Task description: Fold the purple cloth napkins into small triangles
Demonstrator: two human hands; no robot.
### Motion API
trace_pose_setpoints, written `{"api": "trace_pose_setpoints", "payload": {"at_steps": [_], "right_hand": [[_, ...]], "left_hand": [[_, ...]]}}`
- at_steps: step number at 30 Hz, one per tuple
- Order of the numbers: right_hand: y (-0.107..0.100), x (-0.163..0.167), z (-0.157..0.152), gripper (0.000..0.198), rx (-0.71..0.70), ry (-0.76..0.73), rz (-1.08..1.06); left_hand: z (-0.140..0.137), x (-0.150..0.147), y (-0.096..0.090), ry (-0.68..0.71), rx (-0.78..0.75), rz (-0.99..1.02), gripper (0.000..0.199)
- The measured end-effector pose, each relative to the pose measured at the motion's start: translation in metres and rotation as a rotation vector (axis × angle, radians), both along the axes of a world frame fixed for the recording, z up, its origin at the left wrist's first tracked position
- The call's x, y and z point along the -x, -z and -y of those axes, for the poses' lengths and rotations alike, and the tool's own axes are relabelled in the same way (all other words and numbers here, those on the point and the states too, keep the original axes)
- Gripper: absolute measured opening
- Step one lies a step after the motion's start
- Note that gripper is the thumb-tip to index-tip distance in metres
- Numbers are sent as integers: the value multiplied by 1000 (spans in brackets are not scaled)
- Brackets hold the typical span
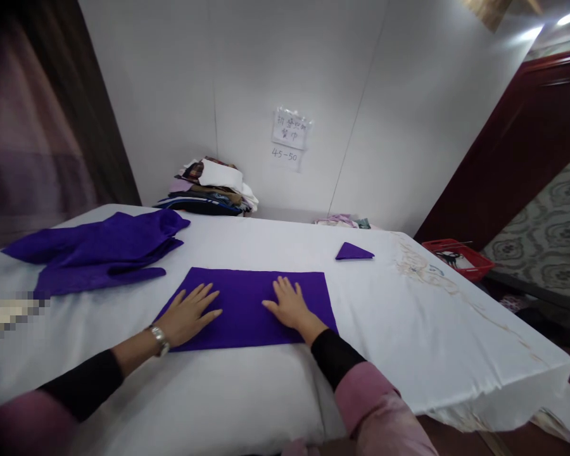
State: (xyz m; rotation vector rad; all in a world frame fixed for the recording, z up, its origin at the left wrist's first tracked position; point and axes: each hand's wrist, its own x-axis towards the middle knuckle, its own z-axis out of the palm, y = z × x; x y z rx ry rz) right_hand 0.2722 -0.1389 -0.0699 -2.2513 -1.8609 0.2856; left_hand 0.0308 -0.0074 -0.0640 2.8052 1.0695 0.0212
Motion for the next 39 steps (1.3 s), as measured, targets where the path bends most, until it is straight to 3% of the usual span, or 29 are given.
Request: {"api": "trace_pose_setpoints", "payload": {"at_steps": [4,8,10,14,17,20,23,25,30,32,35,39], "right_hand": [[2,36,-37,75,-23,-164,-28],[10,19,-51,74,-6,-177,-17],[13,-9,-47,71,12,-108,9],[13,-72,-29,66,85,201,63],[12,-92,-15,68,97,328,81],[15,-72,-4,71,61,263,94],[19,-35,7,73,15,-7,53],[19,-18,15,73,0,-108,37],[9,-11,33,70,24,108,84],[6,-7,42,69,15,88,88],[9,5,58,67,21,-18,64],[21,12,69,67,67,26,75]], "left_hand": [[-17,-43,4,71,-73,41,58],[-45,-56,22,-50,-46,6,68],[-56,-54,30,-88,-25,8,72],[-65,-51,38,-83,-32,41,74],[-64,-52,39,-84,-36,48,75],[-63,-53,37,-88,-25,33,74],[-66,-53,37,-95,6,13,73],[-70,-52,37,-93,10,20,73],[-70,-51,32,-112,0,60,73],[-60,-46,28,-120,-5,66,72],[-35,-26,24,-12,-37,105,69],[-5,13,26,115,-5,114,69]]}}
